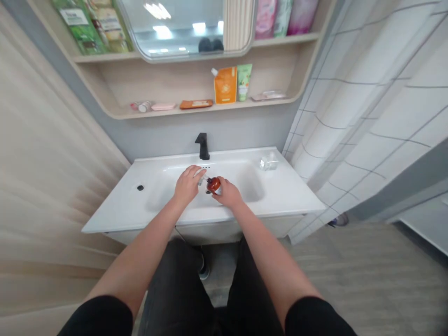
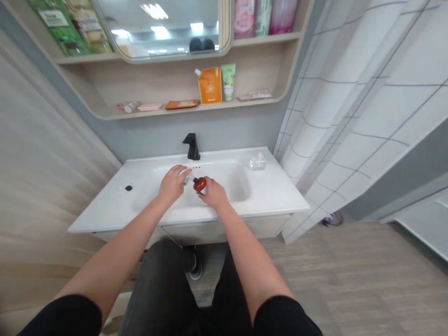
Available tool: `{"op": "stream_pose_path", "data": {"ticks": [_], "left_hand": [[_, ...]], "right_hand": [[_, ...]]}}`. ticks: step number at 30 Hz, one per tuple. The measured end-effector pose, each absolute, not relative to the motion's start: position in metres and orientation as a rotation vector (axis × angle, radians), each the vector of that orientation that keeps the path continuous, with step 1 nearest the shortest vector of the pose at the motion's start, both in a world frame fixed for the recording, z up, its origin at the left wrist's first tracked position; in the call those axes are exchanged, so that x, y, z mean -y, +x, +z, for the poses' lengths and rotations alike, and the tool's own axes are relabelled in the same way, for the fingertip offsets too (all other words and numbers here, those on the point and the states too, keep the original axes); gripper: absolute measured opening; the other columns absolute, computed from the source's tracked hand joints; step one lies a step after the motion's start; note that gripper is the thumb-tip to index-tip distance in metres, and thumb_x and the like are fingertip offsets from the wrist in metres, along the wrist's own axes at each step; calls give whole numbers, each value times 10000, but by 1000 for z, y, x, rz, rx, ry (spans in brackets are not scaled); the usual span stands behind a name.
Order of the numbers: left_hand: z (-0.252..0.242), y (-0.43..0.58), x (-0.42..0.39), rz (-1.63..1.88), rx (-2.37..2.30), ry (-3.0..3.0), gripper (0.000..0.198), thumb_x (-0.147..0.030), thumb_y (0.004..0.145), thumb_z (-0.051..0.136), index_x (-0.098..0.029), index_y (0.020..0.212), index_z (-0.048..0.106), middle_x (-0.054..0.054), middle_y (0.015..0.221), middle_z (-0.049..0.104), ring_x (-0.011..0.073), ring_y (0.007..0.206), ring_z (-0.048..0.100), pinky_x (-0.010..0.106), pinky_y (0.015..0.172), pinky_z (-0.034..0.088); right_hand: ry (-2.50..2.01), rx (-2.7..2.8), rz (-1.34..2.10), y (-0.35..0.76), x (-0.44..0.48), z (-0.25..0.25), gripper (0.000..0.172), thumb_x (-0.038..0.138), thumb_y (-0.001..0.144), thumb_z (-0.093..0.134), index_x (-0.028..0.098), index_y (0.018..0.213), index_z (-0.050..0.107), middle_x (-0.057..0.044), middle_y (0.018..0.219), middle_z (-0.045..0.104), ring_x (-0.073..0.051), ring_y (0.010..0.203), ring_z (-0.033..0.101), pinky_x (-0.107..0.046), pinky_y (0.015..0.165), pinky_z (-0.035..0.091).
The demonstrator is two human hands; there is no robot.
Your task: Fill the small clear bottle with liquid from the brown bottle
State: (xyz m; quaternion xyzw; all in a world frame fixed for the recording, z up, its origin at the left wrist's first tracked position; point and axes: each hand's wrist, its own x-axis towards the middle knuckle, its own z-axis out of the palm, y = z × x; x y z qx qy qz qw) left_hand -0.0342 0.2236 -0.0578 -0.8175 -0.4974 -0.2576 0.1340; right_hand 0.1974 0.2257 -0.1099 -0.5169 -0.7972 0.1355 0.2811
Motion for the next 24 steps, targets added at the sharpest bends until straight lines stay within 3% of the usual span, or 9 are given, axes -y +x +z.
{"op": "stream_pose_path", "data": {"ticks": [24], "left_hand": [[-8, -17, -224, -583, 1250, -2408, 692, 5, 898, 514, -246, 1521, 679, 153, 1537, 658, 337, 1552, 498, 566, 1278, 454]], "right_hand": [[-1216, 1905, 355, 201, -224, -113, 807, 369, 869, 876, 220, 1563, 490, -159, 1388, 714, -334, 1237, 703, -457, 1061, 575]]}}
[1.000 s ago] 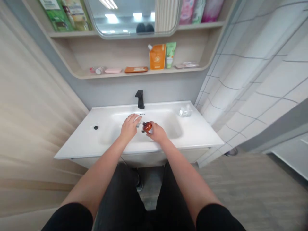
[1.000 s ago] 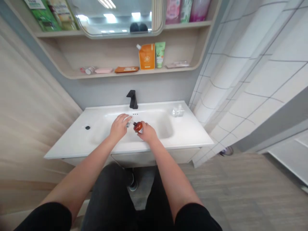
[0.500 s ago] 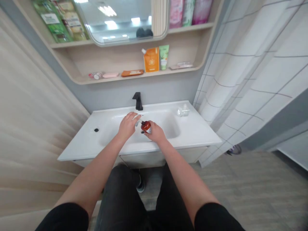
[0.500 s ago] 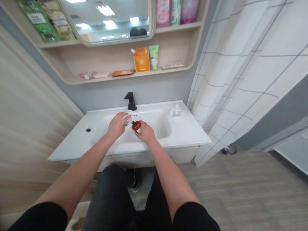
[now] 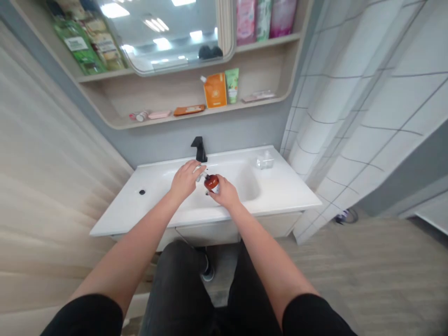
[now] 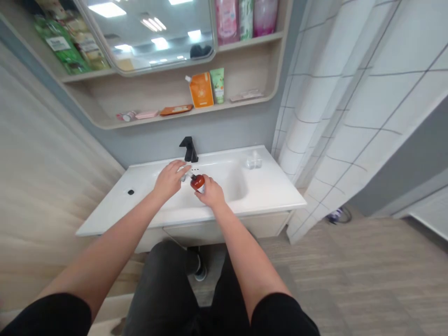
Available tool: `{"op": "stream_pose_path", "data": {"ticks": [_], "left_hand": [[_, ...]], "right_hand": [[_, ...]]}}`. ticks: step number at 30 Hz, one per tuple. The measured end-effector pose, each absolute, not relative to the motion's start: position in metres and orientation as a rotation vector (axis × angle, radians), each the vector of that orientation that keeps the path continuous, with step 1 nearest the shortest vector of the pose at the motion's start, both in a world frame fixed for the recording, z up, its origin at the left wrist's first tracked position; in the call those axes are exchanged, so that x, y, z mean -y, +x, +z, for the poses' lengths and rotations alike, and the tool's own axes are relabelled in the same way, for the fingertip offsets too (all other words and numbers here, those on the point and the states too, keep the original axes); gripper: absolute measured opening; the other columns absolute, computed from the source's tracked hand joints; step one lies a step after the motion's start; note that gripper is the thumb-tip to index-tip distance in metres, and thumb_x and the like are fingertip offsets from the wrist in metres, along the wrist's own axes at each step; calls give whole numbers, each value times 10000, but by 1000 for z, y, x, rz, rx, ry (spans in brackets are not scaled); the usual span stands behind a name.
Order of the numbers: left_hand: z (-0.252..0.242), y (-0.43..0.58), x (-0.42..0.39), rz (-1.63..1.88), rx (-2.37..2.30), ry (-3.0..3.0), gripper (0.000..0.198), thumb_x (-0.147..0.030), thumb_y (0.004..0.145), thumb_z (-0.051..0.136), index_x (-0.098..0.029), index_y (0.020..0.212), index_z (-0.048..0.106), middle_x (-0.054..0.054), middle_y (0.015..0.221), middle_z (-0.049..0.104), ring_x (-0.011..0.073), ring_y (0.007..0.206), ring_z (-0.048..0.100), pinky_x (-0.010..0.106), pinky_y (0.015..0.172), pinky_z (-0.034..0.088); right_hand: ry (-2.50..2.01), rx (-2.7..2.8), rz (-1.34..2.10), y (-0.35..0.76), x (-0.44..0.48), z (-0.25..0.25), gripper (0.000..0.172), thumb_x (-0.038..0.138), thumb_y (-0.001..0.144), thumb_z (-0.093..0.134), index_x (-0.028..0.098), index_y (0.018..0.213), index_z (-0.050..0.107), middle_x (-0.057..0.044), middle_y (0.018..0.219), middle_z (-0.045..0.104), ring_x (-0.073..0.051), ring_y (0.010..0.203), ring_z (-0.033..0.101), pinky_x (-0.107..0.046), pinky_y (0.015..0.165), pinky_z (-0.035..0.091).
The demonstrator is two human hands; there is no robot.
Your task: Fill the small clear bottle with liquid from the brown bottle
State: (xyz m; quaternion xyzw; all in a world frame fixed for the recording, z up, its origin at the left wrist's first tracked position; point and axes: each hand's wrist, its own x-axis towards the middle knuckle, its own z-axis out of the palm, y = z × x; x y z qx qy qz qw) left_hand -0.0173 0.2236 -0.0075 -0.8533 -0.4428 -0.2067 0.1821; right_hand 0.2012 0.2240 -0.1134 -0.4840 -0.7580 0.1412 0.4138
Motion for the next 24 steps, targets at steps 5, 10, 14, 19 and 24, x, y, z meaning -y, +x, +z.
{"op": "stream_pose_path", "data": {"ticks": [5, 10, 14, 19, 24], "left_hand": [[2, -14, -226, -536, 1175, -2409, 655, -15, 934, 492, -243, 1517, 683, 155, 1529, 663, 341, 1543, 505, 566, 1277, 454], [9, -11, -226, -494, 1132, -2423, 686, -6, 923, 499, -261, 1540, 659, 152, 1528, 661, 344, 1546, 502, 573, 1263, 462], [15, -9, -225, -462, 1096, -2441, 702, 5, 909, 508, -272, 1536, 661, 151, 1522, 665, 340, 1545, 509, 572, 1253, 473], [28, -4, -224, -408, 1047, -2449, 679, -7, 926, 508, -267, 1533, 665, 152, 1556, 648, 337, 1564, 497, 561, 1246, 484], [43, 4, -224, -357, 993, -2484, 666, -14, 931, 519, -270, 1526, 671, 150, 1567, 647, 332, 1581, 488, 563, 1262, 469]], "right_hand": [[-1195, 1873, 349, 202, -224, -113, 830, 380, 873, 875, 215, 1582, 477, -167, 1421, 699, -340, 1272, 692, -472, 1091, 569], [-1199, 1849, 341, 202, -225, -115, 851, 397, 877, 871, 207, 1599, 464, -172, 1419, 699, -349, 1267, 696, -482, 1093, 572], [-1189, 1838, 341, 201, -225, -116, 871, 388, 864, 886, 193, 1602, 467, -181, 1427, 696, -354, 1279, 694, -484, 1103, 572], [-1174, 1801, 349, 201, -227, -118, 907, 384, 856, 896, 158, 1614, 452, -197, 1453, 685, -365, 1307, 690, -502, 1125, 569], [-1165, 1747, 363, 202, -225, -115, 918, 393, 853, 905, 146, 1612, 452, -210, 1510, 658, -368, 1367, 667, -504, 1171, 549]]}}
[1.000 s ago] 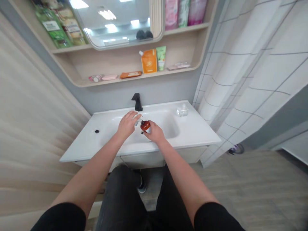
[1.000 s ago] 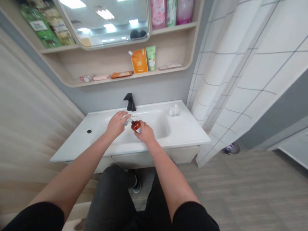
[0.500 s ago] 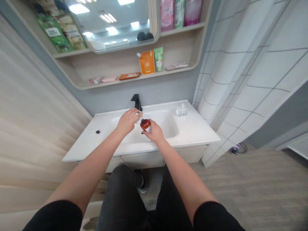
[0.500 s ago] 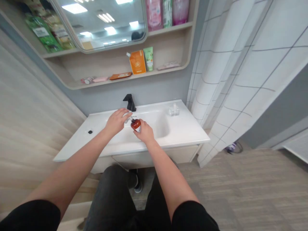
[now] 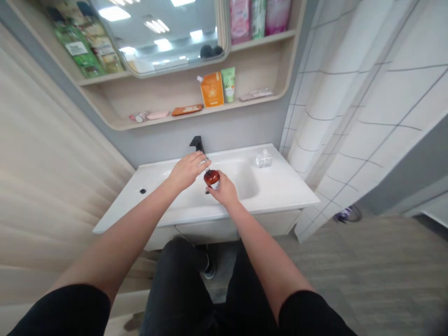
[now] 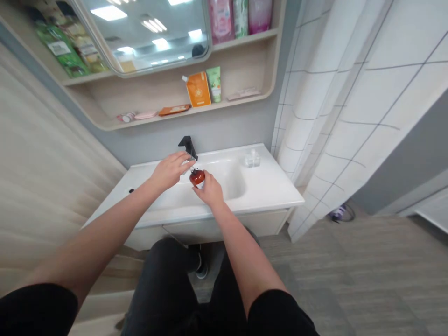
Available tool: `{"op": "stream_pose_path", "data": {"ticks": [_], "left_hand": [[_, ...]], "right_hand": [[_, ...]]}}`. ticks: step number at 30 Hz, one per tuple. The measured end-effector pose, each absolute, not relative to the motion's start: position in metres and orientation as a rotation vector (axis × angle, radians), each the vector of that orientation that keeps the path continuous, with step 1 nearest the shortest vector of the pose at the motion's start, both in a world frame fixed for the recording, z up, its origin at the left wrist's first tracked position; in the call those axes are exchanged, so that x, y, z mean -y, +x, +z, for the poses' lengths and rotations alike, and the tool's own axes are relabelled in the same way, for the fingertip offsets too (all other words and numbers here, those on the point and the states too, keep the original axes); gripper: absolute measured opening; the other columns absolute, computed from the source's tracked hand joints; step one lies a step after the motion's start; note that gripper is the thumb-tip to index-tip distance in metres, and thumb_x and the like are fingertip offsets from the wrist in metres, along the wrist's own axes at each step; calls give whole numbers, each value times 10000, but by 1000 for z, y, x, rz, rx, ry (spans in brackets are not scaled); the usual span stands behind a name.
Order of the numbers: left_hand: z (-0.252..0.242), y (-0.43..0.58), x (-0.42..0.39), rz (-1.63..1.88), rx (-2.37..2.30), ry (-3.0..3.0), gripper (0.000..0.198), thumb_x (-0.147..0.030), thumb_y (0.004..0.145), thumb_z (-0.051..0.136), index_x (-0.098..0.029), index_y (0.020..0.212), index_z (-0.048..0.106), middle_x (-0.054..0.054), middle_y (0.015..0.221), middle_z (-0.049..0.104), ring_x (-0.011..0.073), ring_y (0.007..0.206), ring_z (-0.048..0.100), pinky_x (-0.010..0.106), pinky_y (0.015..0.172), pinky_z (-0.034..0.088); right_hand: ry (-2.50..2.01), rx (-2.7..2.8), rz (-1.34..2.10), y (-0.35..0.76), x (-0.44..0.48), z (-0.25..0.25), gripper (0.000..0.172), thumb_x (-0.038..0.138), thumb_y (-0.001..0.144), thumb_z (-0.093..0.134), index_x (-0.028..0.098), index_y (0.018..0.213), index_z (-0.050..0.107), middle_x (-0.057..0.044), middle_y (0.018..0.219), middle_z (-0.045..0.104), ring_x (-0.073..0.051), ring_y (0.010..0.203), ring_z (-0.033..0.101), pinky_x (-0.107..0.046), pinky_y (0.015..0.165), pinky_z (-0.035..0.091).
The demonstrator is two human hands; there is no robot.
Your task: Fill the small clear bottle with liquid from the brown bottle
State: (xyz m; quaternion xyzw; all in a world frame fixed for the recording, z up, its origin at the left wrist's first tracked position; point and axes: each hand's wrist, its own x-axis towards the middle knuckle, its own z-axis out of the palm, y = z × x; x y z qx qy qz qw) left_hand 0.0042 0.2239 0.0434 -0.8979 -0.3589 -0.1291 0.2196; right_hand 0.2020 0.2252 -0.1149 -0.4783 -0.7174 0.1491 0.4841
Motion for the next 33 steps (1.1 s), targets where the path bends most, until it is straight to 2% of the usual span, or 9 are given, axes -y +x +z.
{"op": "stream_pose_path", "data": {"ticks": [7, 15, 25, 33], "left_hand": [[55, 13, -226, -343, 949, -2534, 593, -65, 954, 574, -276, 1495, 696, 157, 1548, 665, 336, 1569, 514, 584, 1279, 459], [68, 19, -224, -265, 777, -2520, 455, -124, 1034, 562, -258, 1450, 690, 151, 1537, 681, 308, 1553, 538, 543, 1280, 463], [76, 22, -223, -263, 674, -2541, 445, -96, 1024, 606, -262, 1422, 714, 132, 1536, 694, 287, 1539, 568, 518, 1299, 453], [70, 19, -222, -204, 681, -2520, 443, -132, 1047, 570, -241, 1462, 683, 149, 1565, 676, 298, 1557, 551, 564, 1307, 443]], "right_hand": [[-1195, 1716, 383, 204, -222, -109, 919, 400, 868, 889, 150, 1627, 436, -224, 1541, 633, -368, 1376, 666, -518, 1182, 546], [-1171, 1681, 389, 204, -221, -108, 911, 411, 856, 898, 165, 1612, 453, -218, 1530, 644, -371, 1357, 682, -512, 1175, 552], [-1140, 1666, 423, 206, -221, -107, 915, 421, 850, 904, 169, 1602, 448, -205, 1509, 658, -360, 1357, 685, -504, 1168, 553], [-1154, 1690, 407, 206, -221, -108, 888, 421, 865, 889, 177, 1595, 445, -199, 1489, 670, -351, 1348, 691, -495, 1151, 561]]}}
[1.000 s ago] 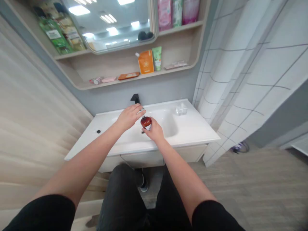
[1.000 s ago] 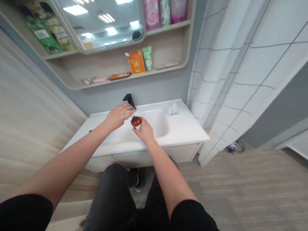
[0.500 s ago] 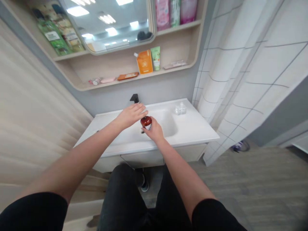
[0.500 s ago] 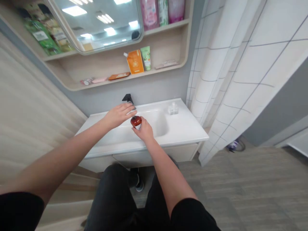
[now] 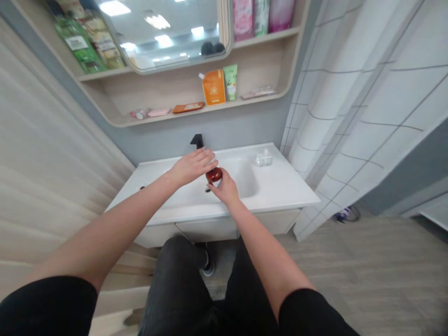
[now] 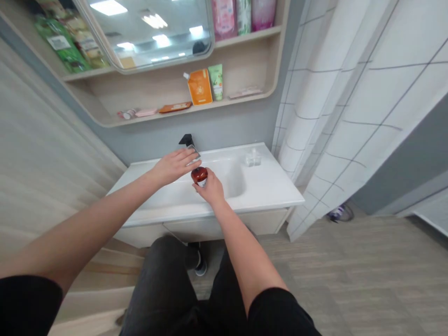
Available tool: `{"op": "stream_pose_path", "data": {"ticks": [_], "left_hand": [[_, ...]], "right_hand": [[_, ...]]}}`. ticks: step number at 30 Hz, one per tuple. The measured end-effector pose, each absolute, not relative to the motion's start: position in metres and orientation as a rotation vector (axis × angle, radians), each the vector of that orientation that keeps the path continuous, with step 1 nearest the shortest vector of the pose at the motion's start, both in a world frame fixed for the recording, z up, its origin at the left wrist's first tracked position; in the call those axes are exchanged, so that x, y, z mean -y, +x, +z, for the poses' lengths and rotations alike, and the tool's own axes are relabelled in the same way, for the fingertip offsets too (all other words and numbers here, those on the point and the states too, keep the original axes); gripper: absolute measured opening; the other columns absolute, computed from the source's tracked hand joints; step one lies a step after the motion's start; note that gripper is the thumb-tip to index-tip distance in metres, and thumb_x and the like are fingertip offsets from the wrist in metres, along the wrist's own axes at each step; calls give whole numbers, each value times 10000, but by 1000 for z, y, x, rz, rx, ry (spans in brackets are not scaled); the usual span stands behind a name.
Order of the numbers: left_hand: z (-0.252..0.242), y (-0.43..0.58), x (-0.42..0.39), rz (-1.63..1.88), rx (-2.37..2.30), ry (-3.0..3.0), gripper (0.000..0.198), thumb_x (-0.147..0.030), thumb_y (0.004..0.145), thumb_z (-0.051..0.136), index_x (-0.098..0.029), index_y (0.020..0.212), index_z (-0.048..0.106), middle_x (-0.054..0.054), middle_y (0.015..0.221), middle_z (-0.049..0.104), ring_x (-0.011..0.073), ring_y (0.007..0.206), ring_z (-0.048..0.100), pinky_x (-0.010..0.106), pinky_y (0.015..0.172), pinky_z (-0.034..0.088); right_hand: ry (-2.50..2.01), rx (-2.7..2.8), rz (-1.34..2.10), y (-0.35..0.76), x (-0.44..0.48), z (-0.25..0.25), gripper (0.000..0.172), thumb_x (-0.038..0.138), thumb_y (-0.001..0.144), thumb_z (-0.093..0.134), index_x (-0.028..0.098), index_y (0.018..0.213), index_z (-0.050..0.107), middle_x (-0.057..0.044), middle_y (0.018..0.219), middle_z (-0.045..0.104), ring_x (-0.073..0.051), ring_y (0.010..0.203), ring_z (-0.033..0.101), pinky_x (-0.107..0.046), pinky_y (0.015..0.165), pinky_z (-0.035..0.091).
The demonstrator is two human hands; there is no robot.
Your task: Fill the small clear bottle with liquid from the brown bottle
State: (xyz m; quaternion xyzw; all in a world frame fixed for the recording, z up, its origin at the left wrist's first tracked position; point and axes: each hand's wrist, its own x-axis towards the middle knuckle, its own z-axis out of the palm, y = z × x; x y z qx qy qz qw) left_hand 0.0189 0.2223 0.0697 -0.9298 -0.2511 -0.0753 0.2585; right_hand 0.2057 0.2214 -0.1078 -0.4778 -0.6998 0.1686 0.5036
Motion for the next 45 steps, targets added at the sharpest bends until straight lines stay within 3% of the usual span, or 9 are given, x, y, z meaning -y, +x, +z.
{"op": "stream_pose_path", "data": {"ticks": [8, 14, 21, 25, 28, 35, 40, 45], "left_hand": [[73, 18, -222, -269, 654, -2578, 427, -116, 1048, 567, -254, 1429, 703, 128, 1549, 691, 275, 1564, 546, 539, 1323, 425], [71, 19, -219, -290, 677, -2585, 408, -172, 1050, 610, -249, 1441, 695, 144, 1559, 682, 285, 1551, 559, 554, 1320, 430], [60, 8, -218, -326, 777, -2542, 491, -127, 1036, 532, -266, 1486, 671, 135, 1586, 654, 316, 1576, 513, 577, 1292, 435], [31, 3, -212, -595, 1146, -2424, 598, -85, 948, 594, -264, 1516, 648, 148, 1553, 659, 349, 1535, 532, 581, 1259, 445], [-6, -1, -210, -995, 1506, -2236, 619, -145, 883, 713, -227, 1490, 624, 154, 1483, 685, 349, 1441, 597, 548, 1224, 487], [-96, -51, -223, -1737, 2189, -1959, 735, -330, 738, 944, -245, 1353, 551, 109, 1291, 751, 257, 1144, 758, 418, 972, 622], [-128, -94, -218, -1782, 2479, -1827, 704, -395, 639, 1000, -255, 1182, 574, 68, 1126, 758, 289, 1028, 765, 478, 946, 600], [-136, -97, -212, -1693, 2515, -1859, 708, -392, 655, 1012, -281, 1192, 564, 63, 1170, 752, 280, 1051, 757, 433, 942, 573]], "right_hand": [[-1151, 1679, 396, 206, -221, -107, 866, 432, 872, 880, 193, 1586, 454, -184, 1489, 673, -343, 1326, 702, -488, 1137, 570], [-1134, 1686, 398, 207, -219, -105, 897, 433, 865, 882, 185, 1604, 438, -195, 1508, 661, -349, 1359, 686, -502, 1159, 559], [-1131, 1701, 384, 206, -219, -106, 889, 422, 852, 893, 185, 1591, 459, -201, 1516, 660, -357, 1355, 689, -510, 1166, 560], [-1122, 1711, 369, 205, -220, -107, 901, 405, 837, 904, 178, 1589, 464, -205, 1546, 641, -364, 1390, 671, -514, 1187, 549], [-1116, 1743, 375, 205, -220, -108, 917, 411, 830, 909, 172, 1593, 460, -211, 1552, 636, -361, 1396, 669, -509, 1193, 546], [-1150, 1806, 383, 202, -220, -108, 943, 440, 824, 906, 172, 1602, 446, -210, 1536, 648, -365, 1379, 676, -515, 1191, 542], [-1138, 1772, 381, 203, -222, -107, 875, 423, 817, 878, 194, 1563, 483, -182, 1499, 675, -352, 1340, 693, -502, 1167, 551], [-1137, 1630, 390, 204, -226, -109, 866, 483, 771, 892, 203, 1506, 529, -166, 1411, 718, -339, 1208, 728, -496, 1094, 579]]}}
